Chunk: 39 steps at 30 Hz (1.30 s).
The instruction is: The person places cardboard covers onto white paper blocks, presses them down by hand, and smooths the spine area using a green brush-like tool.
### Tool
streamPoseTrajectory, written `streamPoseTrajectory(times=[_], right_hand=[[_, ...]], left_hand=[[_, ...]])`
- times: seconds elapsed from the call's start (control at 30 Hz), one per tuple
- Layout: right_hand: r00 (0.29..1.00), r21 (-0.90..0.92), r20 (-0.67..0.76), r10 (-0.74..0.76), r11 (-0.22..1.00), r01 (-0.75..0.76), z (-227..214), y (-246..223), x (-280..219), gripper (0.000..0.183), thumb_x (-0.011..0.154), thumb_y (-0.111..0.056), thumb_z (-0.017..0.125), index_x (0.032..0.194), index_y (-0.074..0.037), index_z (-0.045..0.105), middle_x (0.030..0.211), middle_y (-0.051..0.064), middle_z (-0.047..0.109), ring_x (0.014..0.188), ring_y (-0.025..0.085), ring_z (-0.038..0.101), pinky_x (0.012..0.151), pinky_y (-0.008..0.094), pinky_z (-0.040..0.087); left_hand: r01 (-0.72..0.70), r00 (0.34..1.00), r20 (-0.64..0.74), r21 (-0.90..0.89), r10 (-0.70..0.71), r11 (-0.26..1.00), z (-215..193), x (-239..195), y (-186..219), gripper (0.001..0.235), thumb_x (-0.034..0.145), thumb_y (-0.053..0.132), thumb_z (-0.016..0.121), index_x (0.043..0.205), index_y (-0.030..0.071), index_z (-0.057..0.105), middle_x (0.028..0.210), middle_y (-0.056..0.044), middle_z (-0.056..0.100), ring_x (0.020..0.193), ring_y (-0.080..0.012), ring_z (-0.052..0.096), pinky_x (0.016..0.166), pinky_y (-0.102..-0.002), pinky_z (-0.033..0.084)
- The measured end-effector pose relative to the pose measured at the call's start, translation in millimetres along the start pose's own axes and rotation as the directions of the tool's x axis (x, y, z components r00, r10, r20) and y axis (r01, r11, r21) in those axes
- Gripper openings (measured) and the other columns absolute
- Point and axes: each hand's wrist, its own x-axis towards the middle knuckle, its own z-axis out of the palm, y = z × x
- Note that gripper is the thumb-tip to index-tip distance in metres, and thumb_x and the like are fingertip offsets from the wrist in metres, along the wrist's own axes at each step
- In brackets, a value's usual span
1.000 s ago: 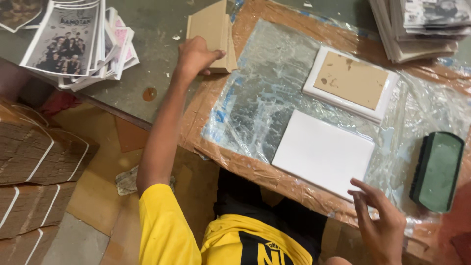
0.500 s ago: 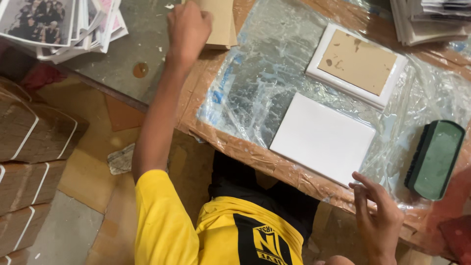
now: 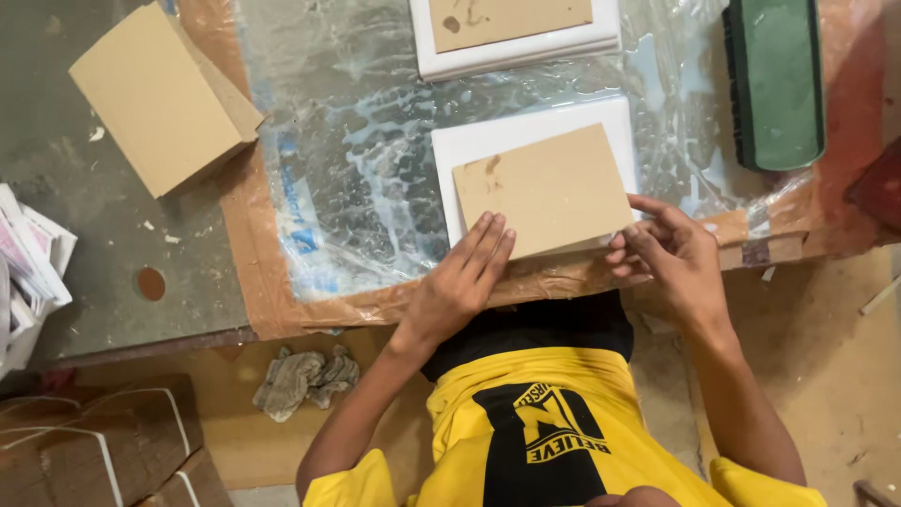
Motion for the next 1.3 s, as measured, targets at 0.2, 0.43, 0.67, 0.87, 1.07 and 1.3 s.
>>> streamPoseTrajectory(times=[0.2,0.43,0.67,0.87,1.07,1.3], right_hand=[[0.988,-0.303,-0.149,-0.042,0.953,-0.005,15,-11,6,0.036,0.101,-0.013,0.066,0.131,0.006,0.059,0.093,0.009,0.073,0.081,0.013,0.072,0.066,0.027,0.059],[0.971,-0.665,-0.066,-0.23,0.736,0.129,26,-28,6,0.048,0.096,-0.011,0.073,0.143,-0.01,0.061,0.085,0.013,0.075,0.072,0.015,0.073,0.064,0.032,0.056],[0.987,-0.63,-0.06,-0.152,0.772,0.081,24,-37,10,0.046,0.095,-0.011,0.073,0.14,-0.012,0.065,0.085,0.013,0.076,0.068,0.016,0.072,0.063,0.033,0.057],[0.975,-0.718,-0.001,-0.223,0.678,0.154,23,-34,15,0.044,0.095,-0.011,0.074,0.138,-0.01,0.068,0.088,0.015,0.076,0.067,0.017,0.071,0.065,0.035,0.057],[0.994,-0.563,-0.046,-0.096,0.825,0.053,17,-31,13,0.045,0.096,-0.012,0.071,0.14,-0.013,0.065,0.09,0.012,0.077,0.075,0.013,0.074,0.067,0.032,0.06],[0.995,-0.586,-0.048,-0.087,0.809,0.043,20,-39,10,0.046,0.094,-0.015,0.07,0.139,-0.014,0.066,0.087,0.013,0.077,0.071,0.015,0.074,0.067,0.033,0.059]], left_hand=[[0.091,0.994,0.072,-0.136,-0.082,0.987,7,-4,-14,0.058,0.089,-0.003,0.06,0.147,0.001,0.053,0.151,-0.016,0.056,0.143,-0.0311,0.052,0.119,-0.039,0.046],[0.181,0.977,0.141,-0.176,-0.157,0.968,10,-2,-11,0.058,0.091,-0.005,0.06,0.148,0.0,0.053,0.152,-0.017,0.055,0.143,-0.031,0.052,0.12,-0.04,0.045],[0.209,0.968,0.176,-0.175,-0.178,0.962,8,3,-9,0.061,0.088,-0.01,0.06,0.147,0.001,0.054,0.152,-0.016,0.055,0.143,-0.0304,0.052,0.12,-0.042,0.046],[0.257,0.956,0.2,-0.214,-0.215,0.943,3,4,-9,0.063,0.084,-0.01,0.062,0.146,0.001,0.055,0.152,-0.014,0.055,0.144,-0.03,0.05,0.119,-0.043,0.045],[0.246,0.959,0.198,-0.213,-0.204,0.946,4,3,-8,0.065,0.082,-0.009,0.062,0.145,0.001,0.055,0.152,-0.014,0.055,0.145,-0.0299,0.049,0.117,-0.043,0.045],[0.202,0.972,0.155,-0.166,-0.177,0.965,3,2,-4,0.064,0.082,-0.007,0.063,0.145,0.001,0.056,0.152,-0.013,0.055,0.145,-0.0297,0.048,0.115,-0.043,0.046]])
